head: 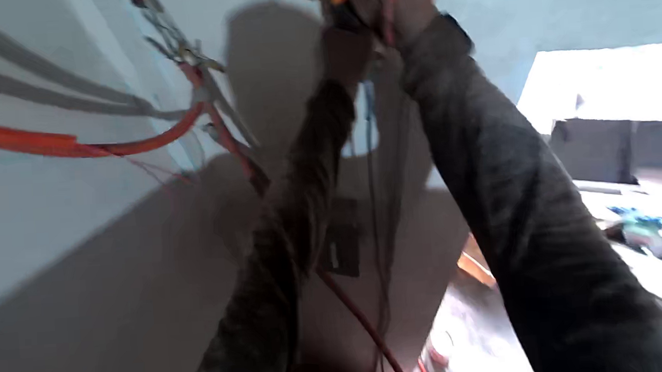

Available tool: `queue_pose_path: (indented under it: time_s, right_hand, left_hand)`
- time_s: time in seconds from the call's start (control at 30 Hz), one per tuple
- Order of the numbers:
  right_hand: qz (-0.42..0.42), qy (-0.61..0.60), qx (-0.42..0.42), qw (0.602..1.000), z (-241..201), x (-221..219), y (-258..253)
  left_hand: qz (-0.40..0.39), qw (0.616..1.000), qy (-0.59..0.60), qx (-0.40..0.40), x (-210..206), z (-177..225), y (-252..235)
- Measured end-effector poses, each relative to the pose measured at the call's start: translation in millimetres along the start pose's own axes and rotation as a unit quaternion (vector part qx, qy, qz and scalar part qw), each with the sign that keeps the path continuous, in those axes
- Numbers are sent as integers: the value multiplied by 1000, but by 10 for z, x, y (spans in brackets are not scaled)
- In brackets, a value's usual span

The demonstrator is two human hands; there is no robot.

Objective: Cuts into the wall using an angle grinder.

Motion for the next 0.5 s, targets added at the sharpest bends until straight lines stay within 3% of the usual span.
queue_pose_path:
  time_s: [0.07,0.2,0.37,0.5]
  right_hand:
    - [41,-24,-40,998,235,148,12]
    - [111,-5,-109,988,395,252,224]
    - [43,28,-116,992,435,-115,-38]
    - [44,1,-111,993,448,-347,-3]
  left_hand:
    - [-7,999,-36,-20,-98,-59,48]
    - [-64,998,12,-8,-208,-422,155]
    - [-33,995,92,4,6,-389,194]
    - [-51,996,48,61,293,-443,464]
Point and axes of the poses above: each hand's wrist, its own y-axis away from the middle knuckle, its own x-axis out of the back of the hand, z = x × y, the point moved 10 cm from there along -y, towards the middle knuckle, and after that the axes turned 8 degrees about -z, right-handed, at the moved point
